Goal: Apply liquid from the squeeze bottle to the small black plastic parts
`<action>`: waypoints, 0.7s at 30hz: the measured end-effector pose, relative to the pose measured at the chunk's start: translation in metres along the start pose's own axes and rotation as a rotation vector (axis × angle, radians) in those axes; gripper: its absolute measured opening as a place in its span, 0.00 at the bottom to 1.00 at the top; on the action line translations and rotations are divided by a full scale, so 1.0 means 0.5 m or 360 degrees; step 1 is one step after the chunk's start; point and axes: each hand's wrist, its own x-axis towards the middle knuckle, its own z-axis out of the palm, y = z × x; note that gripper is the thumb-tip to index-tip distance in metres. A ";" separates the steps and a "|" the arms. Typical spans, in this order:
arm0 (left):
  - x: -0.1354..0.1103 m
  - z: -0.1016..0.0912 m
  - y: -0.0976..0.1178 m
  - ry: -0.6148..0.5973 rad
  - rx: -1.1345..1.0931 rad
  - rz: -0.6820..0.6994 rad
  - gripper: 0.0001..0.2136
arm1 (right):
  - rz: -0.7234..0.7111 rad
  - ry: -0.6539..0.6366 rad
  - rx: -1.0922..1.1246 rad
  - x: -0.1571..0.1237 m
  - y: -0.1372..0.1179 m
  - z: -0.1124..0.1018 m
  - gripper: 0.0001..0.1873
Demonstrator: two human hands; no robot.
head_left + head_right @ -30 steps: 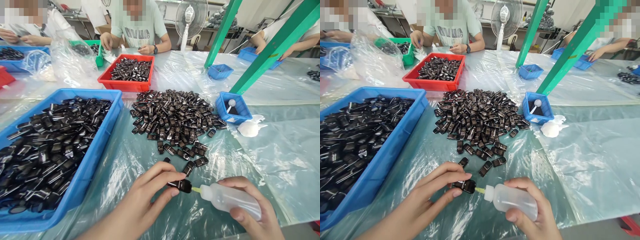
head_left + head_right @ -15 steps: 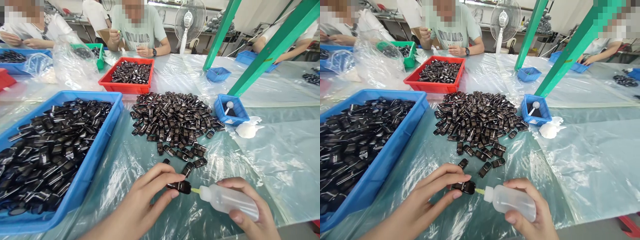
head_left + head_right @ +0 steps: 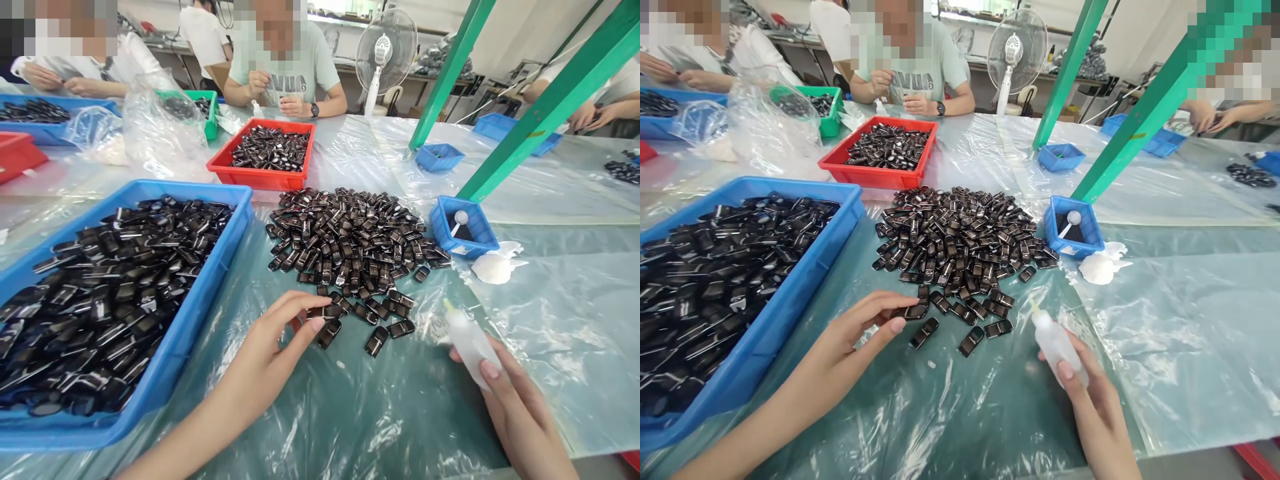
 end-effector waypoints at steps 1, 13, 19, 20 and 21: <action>0.001 0.001 -0.001 -0.0025 -0.0059 -0.0059 0.10 | 0.0025 0.0032 -0.0003 0.010 0.002 0.001 0.23; 0.010 0.011 0.002 -0.0200 -0.0978 -0.0619 0.21 | 0.0035 0.0629 -0.0414 0.003 -0.008 0.026 0.34; 0.007 0.011 -0.004 -0.0219 -0.1192 -0.0693 0.21 | -0.0883 -0.0030 -0.0642 -0.082 -0.062 0.141 0.06; 0.007 0.012 -0.003 -0.0232 -0.1218 -0.0682 0.20 | -0.1015 -0.0208 -0.0618 -0.086 -0.073 0.166 0.09; 0.008 0.014 -0.003 -0.0244 -0.1239 -0.0674 0.20 | -0.1096 -0.0325 -0.0618 -0.087 -0.084 0.189 0.11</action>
